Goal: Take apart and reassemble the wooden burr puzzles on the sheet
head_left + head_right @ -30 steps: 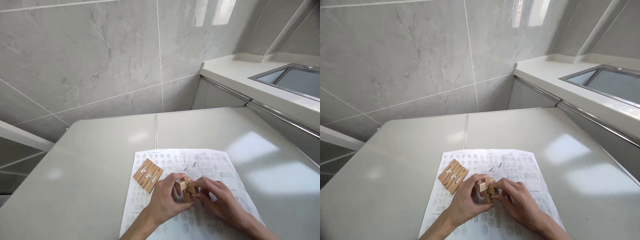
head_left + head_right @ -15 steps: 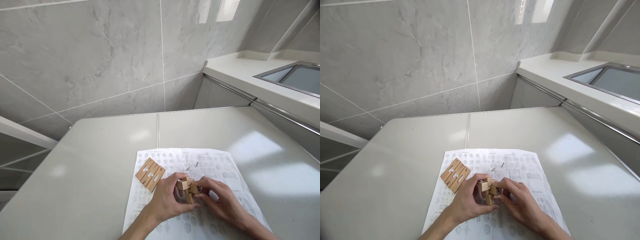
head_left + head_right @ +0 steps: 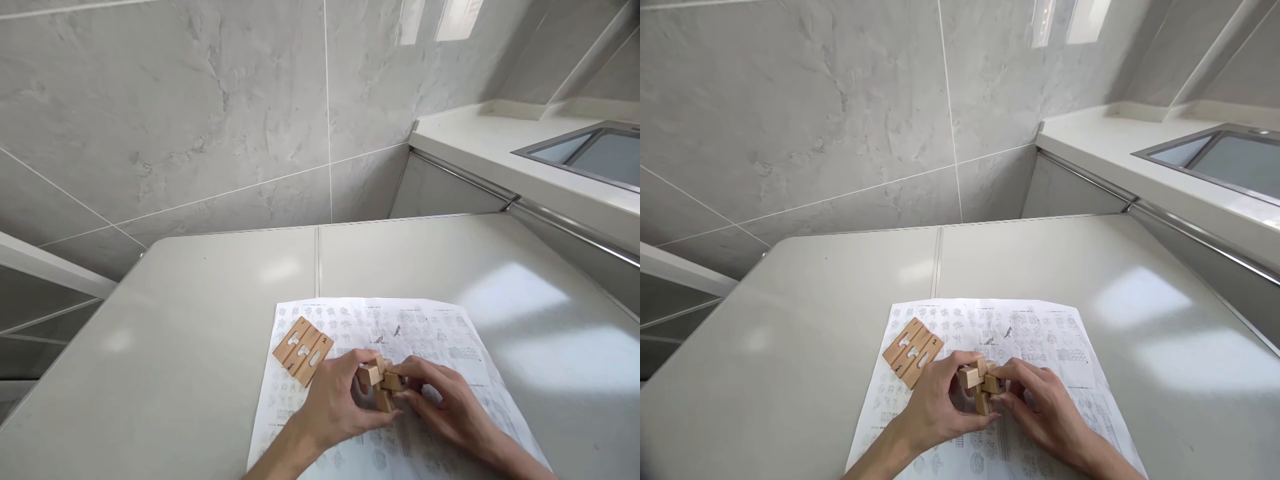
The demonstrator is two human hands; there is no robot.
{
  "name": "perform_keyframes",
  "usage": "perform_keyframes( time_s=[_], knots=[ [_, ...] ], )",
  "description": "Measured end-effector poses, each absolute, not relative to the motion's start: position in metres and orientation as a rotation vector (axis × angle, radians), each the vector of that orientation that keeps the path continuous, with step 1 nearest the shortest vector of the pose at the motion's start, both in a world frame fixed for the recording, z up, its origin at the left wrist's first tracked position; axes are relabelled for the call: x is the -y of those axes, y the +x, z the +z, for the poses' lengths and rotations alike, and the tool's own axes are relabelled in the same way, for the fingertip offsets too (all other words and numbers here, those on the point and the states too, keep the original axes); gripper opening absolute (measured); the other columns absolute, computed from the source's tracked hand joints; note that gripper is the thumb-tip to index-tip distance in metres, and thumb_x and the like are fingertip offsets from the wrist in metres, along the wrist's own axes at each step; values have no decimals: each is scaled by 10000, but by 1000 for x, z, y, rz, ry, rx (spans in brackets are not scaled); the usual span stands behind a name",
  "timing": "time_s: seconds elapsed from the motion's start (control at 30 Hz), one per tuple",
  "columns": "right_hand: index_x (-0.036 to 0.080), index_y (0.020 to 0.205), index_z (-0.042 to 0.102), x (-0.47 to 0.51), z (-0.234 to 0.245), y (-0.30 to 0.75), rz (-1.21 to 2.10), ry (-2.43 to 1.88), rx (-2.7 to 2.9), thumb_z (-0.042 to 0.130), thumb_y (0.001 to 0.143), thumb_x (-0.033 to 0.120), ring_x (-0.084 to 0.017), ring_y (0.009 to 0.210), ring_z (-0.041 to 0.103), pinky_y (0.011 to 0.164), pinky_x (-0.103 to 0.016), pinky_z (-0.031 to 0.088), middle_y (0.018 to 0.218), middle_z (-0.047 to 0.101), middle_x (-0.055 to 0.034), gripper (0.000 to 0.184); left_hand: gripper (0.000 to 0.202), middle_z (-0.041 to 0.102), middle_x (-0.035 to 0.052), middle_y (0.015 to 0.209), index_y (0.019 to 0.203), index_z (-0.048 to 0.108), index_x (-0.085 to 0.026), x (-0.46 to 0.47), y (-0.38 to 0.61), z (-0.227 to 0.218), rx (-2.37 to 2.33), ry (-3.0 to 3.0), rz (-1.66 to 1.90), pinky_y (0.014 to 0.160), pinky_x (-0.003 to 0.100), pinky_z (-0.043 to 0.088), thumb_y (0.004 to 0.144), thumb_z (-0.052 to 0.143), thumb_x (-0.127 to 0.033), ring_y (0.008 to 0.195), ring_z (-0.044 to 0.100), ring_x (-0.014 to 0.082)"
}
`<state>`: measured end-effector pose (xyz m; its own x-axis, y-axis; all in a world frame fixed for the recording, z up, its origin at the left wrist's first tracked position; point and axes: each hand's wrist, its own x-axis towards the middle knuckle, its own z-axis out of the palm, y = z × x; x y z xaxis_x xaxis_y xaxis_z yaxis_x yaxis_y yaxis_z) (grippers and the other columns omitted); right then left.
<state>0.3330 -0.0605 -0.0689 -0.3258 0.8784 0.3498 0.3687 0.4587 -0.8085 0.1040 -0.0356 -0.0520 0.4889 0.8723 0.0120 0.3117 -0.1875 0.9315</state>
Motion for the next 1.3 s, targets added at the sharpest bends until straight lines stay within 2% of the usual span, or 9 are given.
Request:
perform_keyframes(
  time_s=[0.17,0.33,0.47,0.6,0.8,0.93,1.03,1.13,1.3],
  knots=[
    [282,1186,629,62,-70,334,769,-1040,1915,572,1030,100,-151,587,657,564,-238,531,817,718,20,247,622,669,-91,787,1226,638,-314,35,103,-53,-994,1782,732,553,202,418,714,991,-303,591,527,96],
    [290,1184,609,63,-73,333,796,-1045,1934,563,1051,131,-160,612,650,578,-253,520,833,707,14,212,624,707,-80,805,1270,614,-317,37,103,-58,-949,1905,864,553,208,454,755,965,-295,589,545,106],
    [287,1197,606,64,-73,332,893,-1096,1932,574,1076,195,-167,617,649,592,-267,527,799,698,24,155,614,734,-76,810,1268,598,-314,38,104,-63,-975,1999,924,589,231,493,762,945,-293,584,575,115],
    [267,1116,615,65,-70,331,1009,-1221,1919,608,1077,288,-177,600,644,566,-276,505,731,692,27,45,647,743,-56,839,1293,577,-310,39,104,-65,-1050,2159,903,635,270,522,750,929,-304,628,653,147],
    [256,1137,606,66,-69,326,1143,-1315,1807,650,1032,350,-173,558,616,529,-275,464,668,674,38,148,589,763,-10,881,1306,561,-287,42,105,-65,-1105,2328,924,620,302,528,808,875,-316,655,712,188],
    [254,1172,588,68,-69,319,1333,-1314,1647,716,981,369,-166,571,611,534,-268,466,696,685,39,258,641,780,25,932,1370,539,-263,42,105,-65,-1094,2481,948,614,326,532,852,893,-391,689,748,220],
    [261,1176,561,69,-68,315,1441,-1340,1512,720,973,364,-126,523,508,495,-247,381,784,706,36,278,657,789,38,964,1392,533,-249,42,106,-65,-1073,2557,939,591,326,518,863,898,-385,674,750,217],
    [260,1127,553,69,-68,313,1490,-1346,1441,719,985,422,-117,503,444,485,-246,302,752,672,55,272,664,787,29,935,1405,527,-235,43,107,-66,-1077,2581,900,565,326,503,863,895,-349,645,743,215],
    [255,1084,533,69,-69,313,1504,-1324,1432,695,1013,523,-145,563,514,537,-272,369,742,677,41,321,649,798,28,907,1402,524,-229,46,107,-70,-1098,2543,873,571,331,514,858,869,-312,659,760,233]
  ],
)
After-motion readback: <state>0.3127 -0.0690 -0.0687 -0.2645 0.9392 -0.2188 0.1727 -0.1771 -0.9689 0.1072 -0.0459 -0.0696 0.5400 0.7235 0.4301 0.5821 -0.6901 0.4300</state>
